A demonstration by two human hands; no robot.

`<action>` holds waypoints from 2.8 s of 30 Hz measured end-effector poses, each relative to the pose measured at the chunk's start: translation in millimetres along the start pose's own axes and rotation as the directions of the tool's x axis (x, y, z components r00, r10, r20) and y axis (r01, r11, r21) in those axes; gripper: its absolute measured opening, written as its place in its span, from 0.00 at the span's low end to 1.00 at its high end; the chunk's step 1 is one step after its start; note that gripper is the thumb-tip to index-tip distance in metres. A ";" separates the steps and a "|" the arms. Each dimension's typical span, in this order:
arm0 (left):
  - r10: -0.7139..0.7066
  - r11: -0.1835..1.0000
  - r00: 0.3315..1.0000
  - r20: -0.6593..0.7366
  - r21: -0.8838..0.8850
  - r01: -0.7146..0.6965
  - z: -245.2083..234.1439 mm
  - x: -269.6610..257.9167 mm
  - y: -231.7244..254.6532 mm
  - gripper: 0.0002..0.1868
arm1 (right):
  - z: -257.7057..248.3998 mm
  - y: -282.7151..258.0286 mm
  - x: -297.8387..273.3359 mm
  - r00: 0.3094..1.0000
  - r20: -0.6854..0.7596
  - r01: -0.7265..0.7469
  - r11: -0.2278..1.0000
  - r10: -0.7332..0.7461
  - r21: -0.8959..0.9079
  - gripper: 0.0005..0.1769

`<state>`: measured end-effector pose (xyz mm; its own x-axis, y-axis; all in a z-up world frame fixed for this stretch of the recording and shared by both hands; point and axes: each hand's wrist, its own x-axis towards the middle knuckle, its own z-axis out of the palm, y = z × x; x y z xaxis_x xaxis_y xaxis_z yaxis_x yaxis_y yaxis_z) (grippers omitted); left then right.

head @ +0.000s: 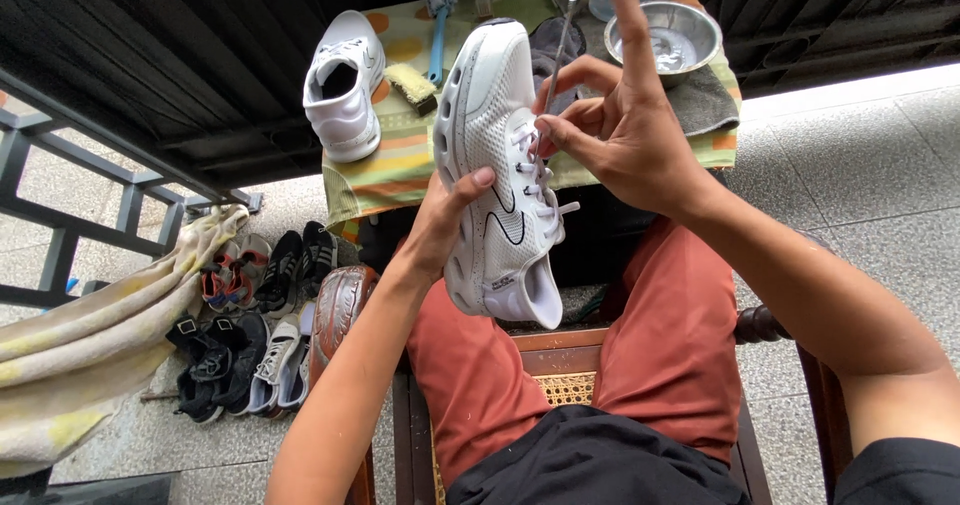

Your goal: The person scrubs a white sneaker with a small brush, repeatedly dipping the brush into a bowl of soapy water. They clean the upper, sides, and heel of the shoe while seated at a table with cleaning supplies.

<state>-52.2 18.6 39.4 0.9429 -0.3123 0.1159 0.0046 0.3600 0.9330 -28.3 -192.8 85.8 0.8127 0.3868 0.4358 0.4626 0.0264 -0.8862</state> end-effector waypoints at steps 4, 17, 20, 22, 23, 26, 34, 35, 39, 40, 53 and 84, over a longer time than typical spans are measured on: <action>-0.060 0.991 0.992 0.107 -0.111 0.072 -0.1 10.5 5.0 0.38 | -11.5 -4.8 5.8 1.000 -0.017 -0.025 1.000 0.025 0.005 0.56; 0.027 1.000 0.998 0.064 -0.014 -0.026 -24.9 10.1 -30.3 0.44 | 7.3 8.0 8.8 0.985 -0.119 0.128 0.990 -0.121 0.053 0.29; 0.101 0.990 0.985 0.139 -0.110 -0.086 -21.8 14.8 -34.1 0.39 | 8.2 7.7 10.2 0.984 -0.111 0.149 0.987 -0.142 0.057 0.28; 0.078 0.985 0.986 0.145 -0.167 -0.053 -17.7 16.5 -33.6 0.39 | 3.3 7.0 11.8 0.983 -0.112 0.150 0.987 -0.144 0.053 0.26; 0.064 0.974 0.988 0.140 -0.225 -0.032 -16.3 17.9 -33.3 0.39 | 0.9 6.9 14.4 0.984 -0.100 0.155 0.987 -0.150 0.051 0.23; -0.049 0.921 0.991 0.125 -0.379 0.093 -24.0 24.4 -46.6 0.37 | -2.1 16.8 19.3 0.979 -0.130 0.162 0.986 -0.155 0.042 0.21; -0.021 0.949 0.999 0.046 -0.313 0.034 -43.3 33.1 -47.8 0.35 | -16.6 36.1 71.9 0.976 -0.199 -0.066 0.988 0.094 0.141 0.24; -0.028 0.909 1.000 -0.009 -0.417 0.022 -49.5 31.7 -52.4 0.33 | -20.0 41.5 84.6 0.931 -0.293 -0.159 0.964 0.219 0.213 0.26; -0.016 0.922 0.989 -0.147 -0.384 -0.042 -68.6 32.6 -43.3 0.33 | -45.8 143.5 165.7 0.864 -0.315 -0.390 0.918 0.392 0.073 0.23; 0.003 0.931 0.968 -0.252 -0.353 -0.095 -73.4 33.1 -39.9 0.33 | -49.7 176.6 183.1 0.847 -0.289 -0.490 0.866 0.447 -0.100 0.24; 0.063 0.993 0.823 -0.564 -0.046 -0.107 -87.8 45.9 -11.5 0.35 | 32.0 209.6 221.2 0.949 0.007 -0.195 0.603 0.316 -0.773 0.23; -0.056 0.807 0.966 -0.253 -0.581 -0.105 -55.2 30.8 -24.5 0.43 | -176.5 165.6 98.1 0.714 -0.229 -0.377 0.088 0.661 -0.922 0.23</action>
<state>-4.8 48.7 1.3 0.9947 -0.0991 -0.0269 0.0978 0.8342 0.5427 190.6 -313.2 9.6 0.9676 0.0825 -0.2386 0.0607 -0.9934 -0.0974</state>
